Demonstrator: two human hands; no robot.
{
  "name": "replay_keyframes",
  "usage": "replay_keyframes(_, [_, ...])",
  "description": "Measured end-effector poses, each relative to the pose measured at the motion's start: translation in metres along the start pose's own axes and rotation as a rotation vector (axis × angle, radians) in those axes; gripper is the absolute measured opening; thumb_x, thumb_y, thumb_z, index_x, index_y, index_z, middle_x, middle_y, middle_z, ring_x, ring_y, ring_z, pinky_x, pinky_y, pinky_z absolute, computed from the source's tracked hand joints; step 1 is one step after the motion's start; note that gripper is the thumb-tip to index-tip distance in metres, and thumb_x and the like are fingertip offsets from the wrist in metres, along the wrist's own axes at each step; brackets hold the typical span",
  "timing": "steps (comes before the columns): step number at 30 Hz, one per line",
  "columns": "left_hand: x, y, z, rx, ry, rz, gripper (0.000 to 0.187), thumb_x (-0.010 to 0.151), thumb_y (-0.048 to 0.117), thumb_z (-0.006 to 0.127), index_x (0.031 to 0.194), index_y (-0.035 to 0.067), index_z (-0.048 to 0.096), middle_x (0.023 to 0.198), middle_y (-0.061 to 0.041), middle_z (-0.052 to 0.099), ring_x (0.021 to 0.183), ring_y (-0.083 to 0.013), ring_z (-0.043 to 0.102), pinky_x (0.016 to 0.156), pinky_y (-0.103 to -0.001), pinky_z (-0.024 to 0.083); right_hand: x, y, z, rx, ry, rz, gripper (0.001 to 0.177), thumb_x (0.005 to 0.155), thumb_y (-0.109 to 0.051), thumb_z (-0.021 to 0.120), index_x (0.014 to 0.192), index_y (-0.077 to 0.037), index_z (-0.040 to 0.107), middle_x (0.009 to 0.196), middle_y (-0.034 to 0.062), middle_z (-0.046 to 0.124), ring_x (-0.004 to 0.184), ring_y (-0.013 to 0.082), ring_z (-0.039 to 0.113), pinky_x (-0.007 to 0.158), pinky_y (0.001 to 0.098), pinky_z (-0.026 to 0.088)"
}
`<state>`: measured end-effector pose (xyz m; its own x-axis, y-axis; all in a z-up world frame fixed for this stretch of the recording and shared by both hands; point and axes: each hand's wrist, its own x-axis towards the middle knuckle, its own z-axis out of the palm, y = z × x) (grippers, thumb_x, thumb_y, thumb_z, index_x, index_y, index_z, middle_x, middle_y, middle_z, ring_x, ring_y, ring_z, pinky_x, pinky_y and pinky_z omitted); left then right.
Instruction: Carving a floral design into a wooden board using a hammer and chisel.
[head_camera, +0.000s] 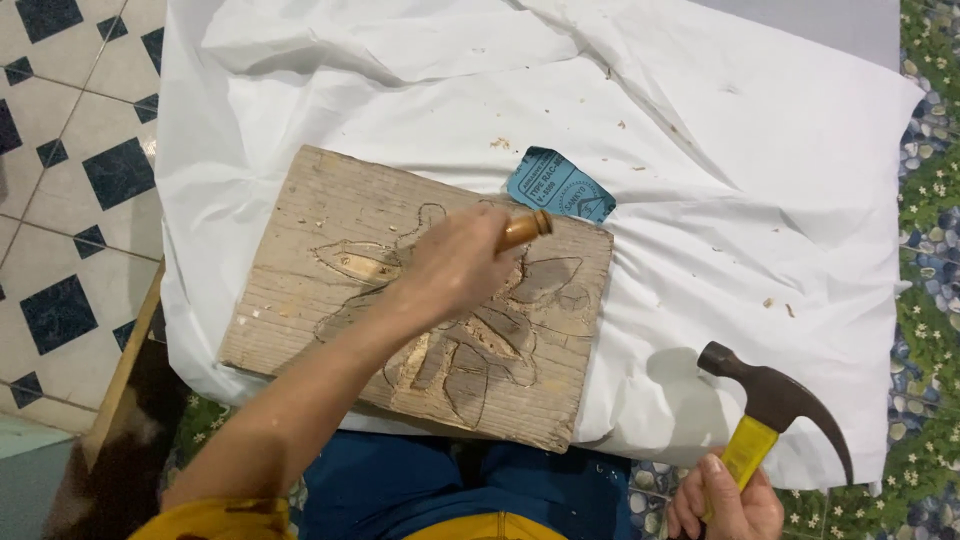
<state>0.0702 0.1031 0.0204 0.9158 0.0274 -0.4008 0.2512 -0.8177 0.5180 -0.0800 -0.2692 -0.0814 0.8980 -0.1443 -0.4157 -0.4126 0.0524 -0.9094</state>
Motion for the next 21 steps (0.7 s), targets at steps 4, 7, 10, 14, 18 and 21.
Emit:
replay_keyframes(4, [-0.016, 0.017, -0.017, -0.229, -0.019, -0.046, 0.017, 0.097, 0.032, 0.063, 0.105, 0.018, 0.063, 0.08, 0.002, 0.06, 0.066, -0.0102, 0.055, 0.068, -0.025, 0.051, 0.008, -0.007, 0.003, 0.048, -0.084, -0.013, 0.017, 0.103, -0.008, 0.044, 0.116, 0.002, 0.048, 0.054, 0.0065, 0.035, 0.033, 0.018, 0.034, 0.029, 0.037, 0.038])
replay_keyframes(7, [-0.014, 0.023, -0.008, -0.416, 0.16, 0.402, 0.02, 0.094, 0.027, 0.06, 0.107, 0.012, 0.065, 0.084, -0.004, 0.067, 0.066, -0.0143, 0.06, 0.058, -0.025, 0.052, 0.007, -0.024, 0.018, 0.01, -0.072, -0.065, 0.012, 0.103, -0.007, 0.045, 0.108, 0.001, 0.051, 0.053, 0.0062, 0.035, 0.033, 0.018, 0.033, 0.029, 0.0359, 0.036])
replay_keyframes(10, [-0.002, 0.033, -0.002, -0.633, 0.215, 0.696, 0.032, 0.091, 0.039, 0.061, 0.101, 0.008, 0.06, 0.073, -0.003, 0.062, 0.06, -0.016, 0.059, 0.056, -0.027, 0.05, 0.008, -0.034, 0.025, -0.01, -0.099, -0.084, 0.012, 0.103, -0.007, 0.044, 0.111, 0.001, 0.05, 0.055, 0.005, 0.035, 0.035, 0.0181, 0.036, 0.031, 0.0362, 0.04])
replay_keyframes(14, [0.021, 0.03, 0.018, -1.064, 0.154, 0.68, 0.037, 0.084, 0.04, 0.072, 0.106, 0.012, 0.064, 0.078, -0.001, 0.06, 0.063, -0.0131, 0.059, 0.055, -0.026, 0.056, 0.011, -0.039, 0.029, 0.003, -0.098, -0.122, 0.013, 0.105, -0.009, 0.044, 0.112, 0.0, 0.049, 0.056, 0.0037, 0.035, 0.035, 0.016, 0.036, 0.03, 0.0342, 0.04])
replay_keyframes(18, [0.022, 0.028, 0.025, -1.123, 0.268, 0.664, 0.031, 0.087, 0.042, 0.072, 0.11, 0.022, 0.065, 0.088, 0.007, 0.063, 0.079, -0.0112, 0.06, 0.081, -0.033, 0.056, 0.013, -0.046, 0.033, -0.047, -0.119, -0.1, 0.01, 0.106, -0.007, 0.04, 0.11, 0.0, 0.047, 0.058, 0.0043, 0.036, 0.036, 0.017, 0.038, 0.032, 0.0349, 0.041])
replay_keyframes(21, [0.017, 0.03, 0.021, -1.118, 0.258, 0.709, 0.03, 0.09, 0.042, 0.067, 0.105, 0.017, 0.061, 0.067, 0.009, 0.044, 0.065, -0.0082, 0.049, 0.07, -0.029, 0.05, 0.014, -0.044, 0.034, 0.001, -0.083, -0.087, 0.011, 0.106, -0.008, 0.043, 0.113, -0.001, 0.048, 0.058, 0.0049, 0.036, 0.036, 0.0167, 0.037, 0.032, 0.0344, 0.041])
